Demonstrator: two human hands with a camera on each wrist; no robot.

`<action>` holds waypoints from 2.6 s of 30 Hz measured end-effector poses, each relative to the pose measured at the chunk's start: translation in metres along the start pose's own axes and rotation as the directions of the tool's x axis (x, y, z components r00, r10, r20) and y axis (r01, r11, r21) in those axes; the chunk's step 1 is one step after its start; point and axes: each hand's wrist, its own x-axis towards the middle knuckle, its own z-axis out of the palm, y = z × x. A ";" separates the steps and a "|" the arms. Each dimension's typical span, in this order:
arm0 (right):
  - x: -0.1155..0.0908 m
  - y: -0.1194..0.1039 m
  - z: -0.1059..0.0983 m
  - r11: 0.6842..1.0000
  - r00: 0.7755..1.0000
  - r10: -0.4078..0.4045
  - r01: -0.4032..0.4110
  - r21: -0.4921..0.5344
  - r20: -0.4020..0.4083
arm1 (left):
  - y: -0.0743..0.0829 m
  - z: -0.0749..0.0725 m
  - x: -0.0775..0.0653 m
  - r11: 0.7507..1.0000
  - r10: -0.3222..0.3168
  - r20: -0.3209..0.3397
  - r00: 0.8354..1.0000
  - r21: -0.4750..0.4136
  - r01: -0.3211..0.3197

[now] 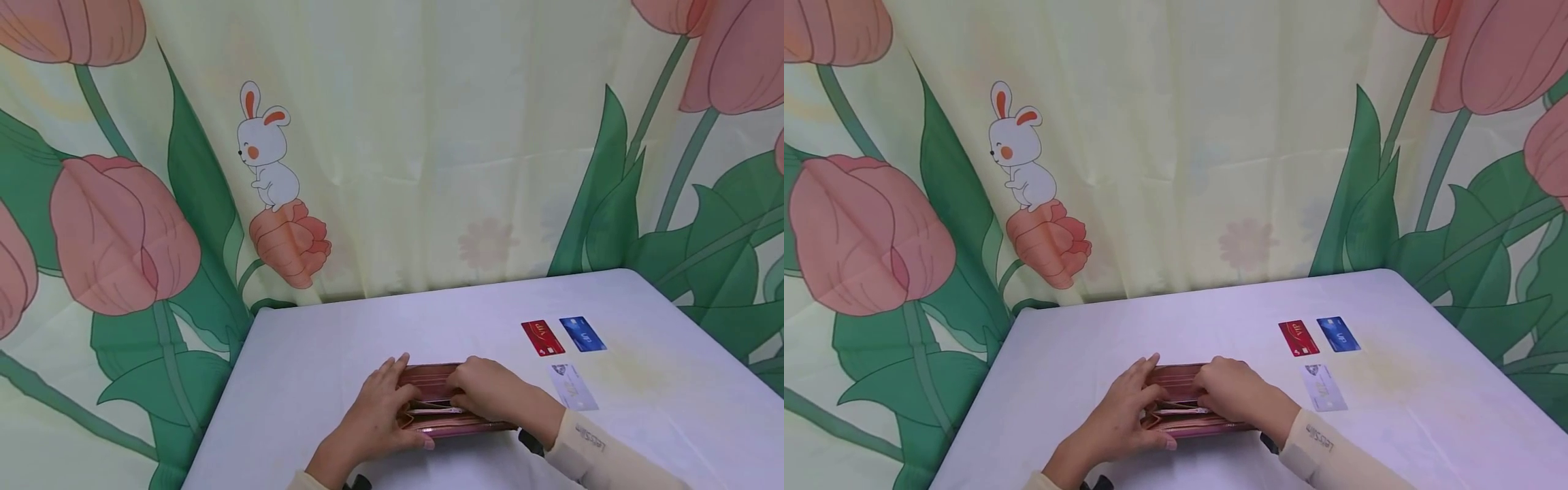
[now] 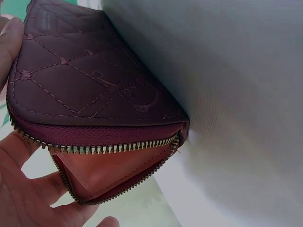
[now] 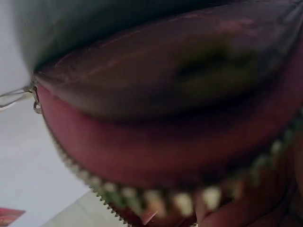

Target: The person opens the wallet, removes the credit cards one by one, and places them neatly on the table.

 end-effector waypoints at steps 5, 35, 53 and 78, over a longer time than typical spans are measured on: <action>0.003 -0.006 0.002 0.993 0.999 0.032 -0.031 -0.111 0.009 | 0.001 0.001 -0.001 1.000 0.002 -0.011 1.000 -0.006 -0.002; -0.023 -0.002 -0.016 0.992 0.984 -0.074 0.056 -0.112 -0.165 | 0.003 0.003 0.000 0.998 -0.056 0.012 0.998 -0.022 0.056; -0.066 0.040 -0.035 0.996 0.874 0.065 -0.030 0.079 -0.482 | -0.001 0.006 0.000 0.995 -0.061 -0.004 0.998 -0.077 0.060; -0.147 0.125 -0.039 0.763 0.617 0.636 -0.592 0.259 -0.464 | -0.004 0.005 -0.004 0.992 -0.063 -0.007 0.998 -0.113 0.062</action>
